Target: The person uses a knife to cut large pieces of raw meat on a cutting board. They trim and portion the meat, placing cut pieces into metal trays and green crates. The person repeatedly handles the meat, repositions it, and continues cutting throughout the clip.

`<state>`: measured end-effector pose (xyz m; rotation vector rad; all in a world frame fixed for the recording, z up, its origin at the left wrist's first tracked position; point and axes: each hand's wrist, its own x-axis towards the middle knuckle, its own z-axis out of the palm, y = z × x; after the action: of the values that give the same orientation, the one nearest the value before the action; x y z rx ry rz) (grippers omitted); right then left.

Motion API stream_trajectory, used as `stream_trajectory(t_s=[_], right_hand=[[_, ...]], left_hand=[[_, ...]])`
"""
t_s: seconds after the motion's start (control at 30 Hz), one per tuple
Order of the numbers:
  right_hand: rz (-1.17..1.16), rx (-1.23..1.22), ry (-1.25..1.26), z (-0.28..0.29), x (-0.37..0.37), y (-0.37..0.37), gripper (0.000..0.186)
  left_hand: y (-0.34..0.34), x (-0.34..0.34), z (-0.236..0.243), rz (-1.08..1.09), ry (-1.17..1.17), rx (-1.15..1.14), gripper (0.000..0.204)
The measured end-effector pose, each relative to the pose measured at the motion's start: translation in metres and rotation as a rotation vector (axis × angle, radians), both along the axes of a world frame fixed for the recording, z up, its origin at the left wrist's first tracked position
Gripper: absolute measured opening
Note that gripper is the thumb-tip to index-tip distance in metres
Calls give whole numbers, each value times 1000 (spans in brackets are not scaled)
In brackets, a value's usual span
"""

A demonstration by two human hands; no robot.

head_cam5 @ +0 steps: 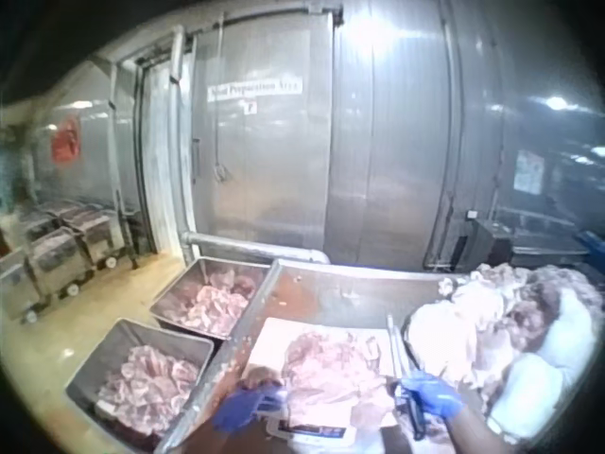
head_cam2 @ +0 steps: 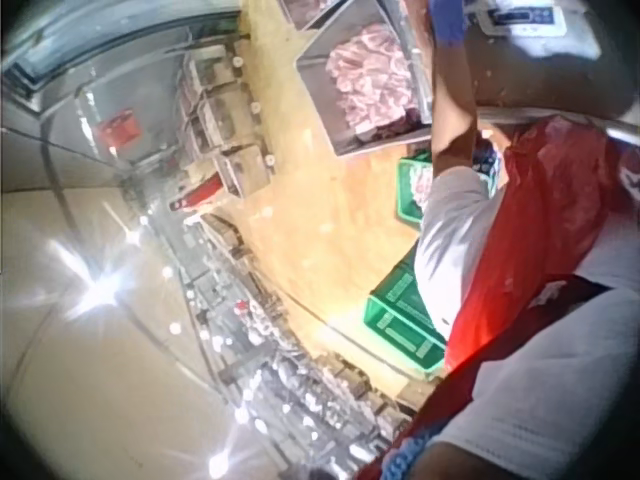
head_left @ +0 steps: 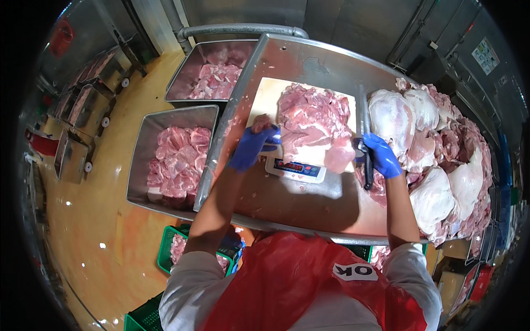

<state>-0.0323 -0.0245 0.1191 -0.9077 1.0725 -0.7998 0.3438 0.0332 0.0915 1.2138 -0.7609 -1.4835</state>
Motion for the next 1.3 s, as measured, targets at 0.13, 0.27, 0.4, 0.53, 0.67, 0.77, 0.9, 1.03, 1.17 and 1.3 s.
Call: stream_trajectory(t_s=[0.13, 0.27, 0.4, 0.53, 0.67, 0.77, 0.9, 1.03, 1.17, 1.3], right_hand=[[-164, -57, 22, 8, -29, 54, 26], [-319, -88, -14, -38, -76, 119, 26], [-369, -58, -166, -63, -66, 174, 19], [-428, 51, 48, -66, -50, 223, 24], [-558, 106, 100, -75, -48, 261, 26], [-641, 78, 67, -113, -64, 290, 26], [-613, 44, 2, -108, -60, 264, 25], [-496, -35, -6, -98, -53, 207, 25], [-427, -147, 100, -80, -34, 143, 22], [-320, -324, 80, -86, -31, 85, 22]], left_hand=[[30, 27, -77, -240, 76, -471, 10], [52, 5, -24, -521, 35, -106, 10], [42, -22, 16, -329, -78, -122, 16], [4, -31, 52, -261, -115, -603, 29], [-22, -64, 89, 98, -534, -698, 38], [-9, -65, 117, -60, 274, -389, 49], [44, -13, 102, 123, 141, -354, 50], [124, 58, 43, 554, -153, -92, 34], [251, 137, -10, 789, -343, -189, 21], [375, 145, -14, 1097, -404, 127, 29]])
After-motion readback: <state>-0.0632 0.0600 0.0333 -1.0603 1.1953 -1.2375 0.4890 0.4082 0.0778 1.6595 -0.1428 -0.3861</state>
